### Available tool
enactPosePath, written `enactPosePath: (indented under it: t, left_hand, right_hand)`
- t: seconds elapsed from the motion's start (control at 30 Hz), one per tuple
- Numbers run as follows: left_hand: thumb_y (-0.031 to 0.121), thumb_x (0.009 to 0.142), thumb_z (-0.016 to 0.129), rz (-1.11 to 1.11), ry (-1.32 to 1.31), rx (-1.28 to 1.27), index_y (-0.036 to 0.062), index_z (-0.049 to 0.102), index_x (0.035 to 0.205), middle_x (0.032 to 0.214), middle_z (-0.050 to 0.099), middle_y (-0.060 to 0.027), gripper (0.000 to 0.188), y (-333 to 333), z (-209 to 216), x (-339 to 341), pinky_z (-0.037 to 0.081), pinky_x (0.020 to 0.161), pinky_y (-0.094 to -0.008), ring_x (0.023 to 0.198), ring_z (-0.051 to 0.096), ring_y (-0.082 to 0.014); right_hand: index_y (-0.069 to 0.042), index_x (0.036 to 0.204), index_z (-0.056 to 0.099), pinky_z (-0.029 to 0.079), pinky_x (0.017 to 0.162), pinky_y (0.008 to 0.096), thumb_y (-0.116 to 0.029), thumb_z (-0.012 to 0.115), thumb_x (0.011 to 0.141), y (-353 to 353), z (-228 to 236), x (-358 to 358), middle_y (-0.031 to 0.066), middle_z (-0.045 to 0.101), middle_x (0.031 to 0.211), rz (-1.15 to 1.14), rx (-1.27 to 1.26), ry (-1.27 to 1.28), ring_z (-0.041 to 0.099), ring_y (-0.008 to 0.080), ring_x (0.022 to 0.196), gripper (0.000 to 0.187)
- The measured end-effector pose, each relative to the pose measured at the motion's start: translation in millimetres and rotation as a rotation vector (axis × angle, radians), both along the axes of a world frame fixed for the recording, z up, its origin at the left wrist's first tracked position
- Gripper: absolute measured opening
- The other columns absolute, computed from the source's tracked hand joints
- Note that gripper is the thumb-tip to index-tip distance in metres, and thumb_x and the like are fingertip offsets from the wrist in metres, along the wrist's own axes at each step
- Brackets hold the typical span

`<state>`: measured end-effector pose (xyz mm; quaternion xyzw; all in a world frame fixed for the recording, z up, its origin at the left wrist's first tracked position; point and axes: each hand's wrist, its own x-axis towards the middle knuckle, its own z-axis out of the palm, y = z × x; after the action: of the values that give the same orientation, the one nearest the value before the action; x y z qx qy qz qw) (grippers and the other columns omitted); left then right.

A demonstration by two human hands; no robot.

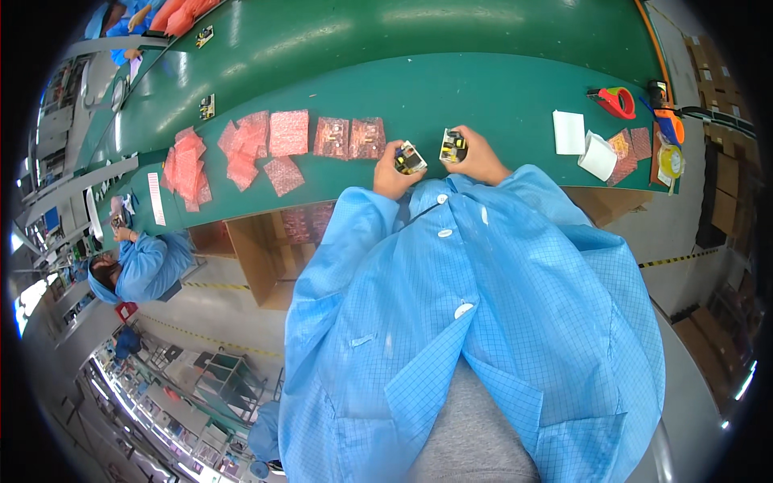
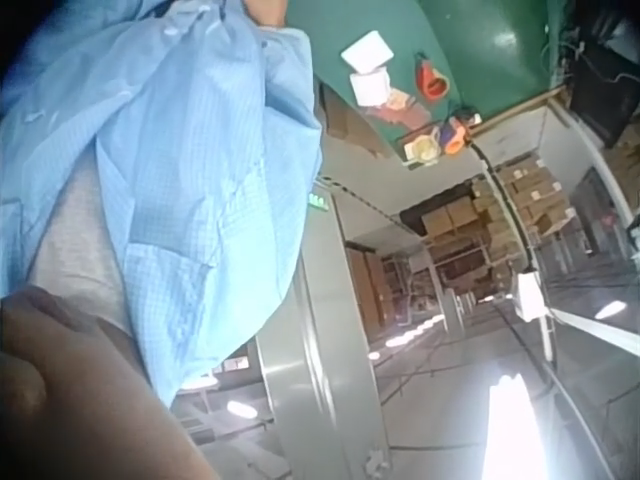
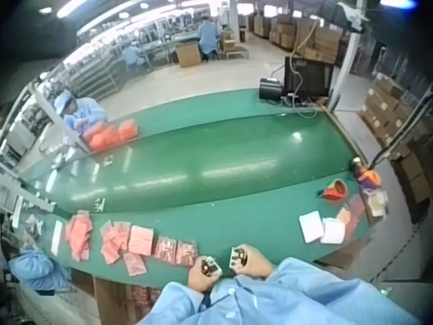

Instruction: The person packages electronic circuit boards by hand, placing them into anti-static bags and then organizing the bagged circuit boards into a cardboard box.

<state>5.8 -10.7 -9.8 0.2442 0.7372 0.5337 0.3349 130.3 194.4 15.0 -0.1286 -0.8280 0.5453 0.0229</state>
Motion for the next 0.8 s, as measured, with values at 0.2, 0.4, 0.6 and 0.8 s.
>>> enactPosePath:
  t: [0.2,0.4,0.6,0.8]
  left_hand:
    - [0.017,0.059,0.086,-0.195,0.605,-0.254,0.0084,0.053,0.121,0.115,0.055,-0.0147,0.071,62,-13,-32,0.046,0.095,-0.0425,0.109,0.053,-0.0359]
    - [0.022,0.056,0.091,-0.162,0.698,-0.413,0.0057,0.05,0.128,0.125,0.049,-0.0159,0.085,102,-29,-81,0.043,0.101,-0.0423,0.117,0.047,-0.0359]
    - [0.026,0.071,0.082,0.181,0.706,-0.149,-0.0012,0.047,0.132,0.129,0.05,-0.0216,0.075,66,-8,-104,0.035,0.108,-0.0443,0.122,0.045,-0.037]
    - [0.011,0.077,0.067,0.835,0.679,-0.329,-0.004,0.047,0.129,0.128,0.051,-0.0254,0.057,-121,-53,-128,0.036,0.105,-0.0456,0.121,0.049,-0.0377]
  right_hand:
    - [-0.004,0.117,0.052,0.045,0.092,0.0425,-0.02,0.082,0.065,16,-43,27,0.0175,0.053,0.112,-0.27,0.311,-0.172,0.053,0.0362,0.107,0.062]
    - [-0.003,0.121,0.05,0.045,0.097,0.0423,-0.025,0.087,0.064,20,-51,40,0.0191,0.05,0.119,-0.416,0.153,-0.456,0.052,0.0378,0.112,0.072]
    - [0.0,0.12,0.05,0.048,0.089,0.0335,-0.025,0.079,0.079,35,-98,62,0.0144,0.06,0.111,-0.498,-0.052,-0.311,0.06,0.0223,0.1,0.057]
    - [-0.001,0.112,0.057,0.049,0.076,0.0323,-0.024,0.071,0.086,31,-84,55,0.0082,0.066,0.097,-0.514,-0.28,-0.331,0.061,0.0176,0.086,0.038]
